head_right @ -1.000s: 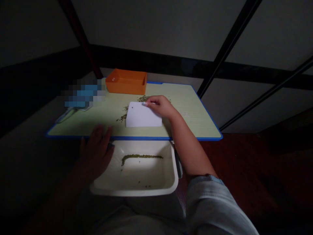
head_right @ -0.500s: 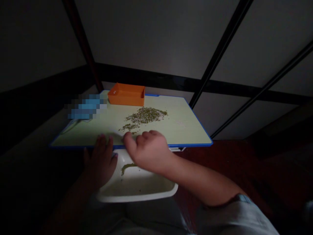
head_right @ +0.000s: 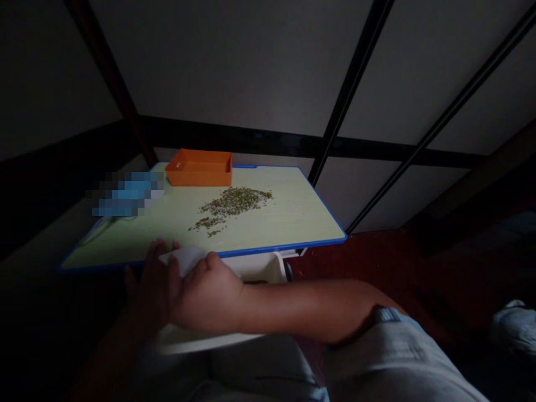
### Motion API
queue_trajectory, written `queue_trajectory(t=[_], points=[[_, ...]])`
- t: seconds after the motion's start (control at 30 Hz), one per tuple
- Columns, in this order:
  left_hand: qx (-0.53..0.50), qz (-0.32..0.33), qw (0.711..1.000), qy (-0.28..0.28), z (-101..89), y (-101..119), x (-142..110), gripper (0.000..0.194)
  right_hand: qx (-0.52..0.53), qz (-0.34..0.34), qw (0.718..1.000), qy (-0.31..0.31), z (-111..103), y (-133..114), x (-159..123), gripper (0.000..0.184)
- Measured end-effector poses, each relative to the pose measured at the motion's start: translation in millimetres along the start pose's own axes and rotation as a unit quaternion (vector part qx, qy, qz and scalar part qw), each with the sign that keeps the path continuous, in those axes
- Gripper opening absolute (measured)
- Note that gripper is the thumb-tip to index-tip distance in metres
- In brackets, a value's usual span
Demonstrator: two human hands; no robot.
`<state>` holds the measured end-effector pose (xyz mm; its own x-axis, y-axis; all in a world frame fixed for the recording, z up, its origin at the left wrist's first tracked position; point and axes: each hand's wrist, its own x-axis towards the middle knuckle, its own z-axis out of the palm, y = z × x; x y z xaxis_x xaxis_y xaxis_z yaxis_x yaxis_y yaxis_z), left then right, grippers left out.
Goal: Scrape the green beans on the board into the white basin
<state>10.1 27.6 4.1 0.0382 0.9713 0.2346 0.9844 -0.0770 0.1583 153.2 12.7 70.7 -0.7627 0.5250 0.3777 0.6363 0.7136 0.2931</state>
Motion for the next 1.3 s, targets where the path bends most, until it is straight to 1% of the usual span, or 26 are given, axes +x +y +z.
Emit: queue_trajectory(t=[0.17, 0.37, 0.5, 0.6, 0.67, 0.77, 0.87, 1.07, 1.3], points=[[0.014, 0.024, 1.000, 0.011, 1.8, -4.2, -2.2, 0.059, 0.009, 0.000, 1.000, -0.010, 3.5, -10.0, 8.0, 0.046], [0.021, 0.034, 0.999, 0.014, 2.3, -5.2, -1.3, 0.055, 0.002, 0.021, 1.000, 0.000, 5.0, -7.7, 6.5, 0.054], [0.019, 0.038, 0.999, 0.028, 2.9, -5.1, 0.4, 0.055, 0.004, 0.034, 0.999, -0.004, 6.3, -5.9, 4.5, 0.051], [0.017, 0.032, 0.999, 0.018, 3.5, -5.1, 2.6, 0.056, 0.002, 0.032, 0.999, 0.000, 7.9, -4.8, 2.6, 0.047], [0.019, 0.017, 1.000, 0.007, 3.8, -4.5, 4.1, 0.057, -0.010, 0.031, 0.999, 0.004, 8.6, -3.9, 0.7, 0.046], [0.030, 0.001, 1.000, -0.004, 3.5, -2.7, 5.5, 0.057, -0.044, 0.043, 0.998, 0.027, 9.3, -2.4, -2.8, 0.045], [0.037, 0.006, 0.999, -0.007, 2.6, -1.2, 5.5, 0.057, -0.062, 0.050, 0.996, 0.045, 10.9, 0.2, -6.4, 0.042], [0.033, 0.010, 0.999, 0.004, 1.5, -2.1, 4.5, 0.057, -0.060, 0.045, 0.997, 0.023, 16.5, 9.2, -11.0, 0.042], [0.033, 0.015, 0.999, 0.027, 6.3, -2.9, 4.7, 0.057, -0.056, 0.056, 0.997, -0.006, 17.5, 16.1, -10.4, 0.043]])
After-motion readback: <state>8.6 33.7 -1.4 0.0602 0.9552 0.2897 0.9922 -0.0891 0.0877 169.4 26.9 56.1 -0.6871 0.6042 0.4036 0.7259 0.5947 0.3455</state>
